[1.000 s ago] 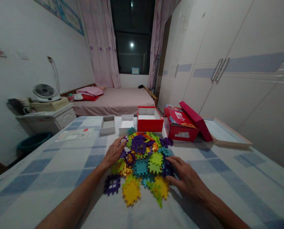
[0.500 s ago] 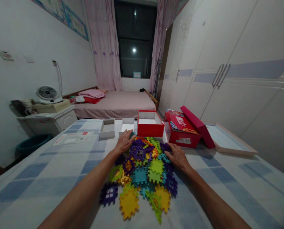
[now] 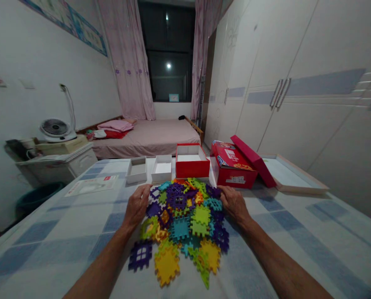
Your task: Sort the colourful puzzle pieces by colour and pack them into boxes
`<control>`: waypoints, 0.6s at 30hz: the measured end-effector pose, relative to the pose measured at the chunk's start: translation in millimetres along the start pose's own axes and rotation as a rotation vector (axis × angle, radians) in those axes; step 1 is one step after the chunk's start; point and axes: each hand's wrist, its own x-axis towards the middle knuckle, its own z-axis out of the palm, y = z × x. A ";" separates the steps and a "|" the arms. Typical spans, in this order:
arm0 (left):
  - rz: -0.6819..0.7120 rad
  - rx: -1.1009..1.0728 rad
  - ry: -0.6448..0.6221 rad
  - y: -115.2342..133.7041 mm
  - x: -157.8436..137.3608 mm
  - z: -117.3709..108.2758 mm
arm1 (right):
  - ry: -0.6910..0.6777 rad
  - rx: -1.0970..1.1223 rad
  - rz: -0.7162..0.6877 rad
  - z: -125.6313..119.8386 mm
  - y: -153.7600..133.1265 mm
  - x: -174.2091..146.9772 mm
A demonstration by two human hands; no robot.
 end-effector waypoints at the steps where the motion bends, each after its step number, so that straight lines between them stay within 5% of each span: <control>1: -0.011 0.013 0.017 -6.6 0.3 -0.8 | 0.007 0.019 0.017 0.3 1.0 -0.1; 11: -0.048 -0.079 -0.242 -3.0 -5.4 16.6 | -0.092 0.054 0.027 11.6 5.6 1.4; 18: -0.024 -0.075 -0.163 3.1 -4.5 12.2 | 0.058 0.233 0.031 9.0 4.7 6.8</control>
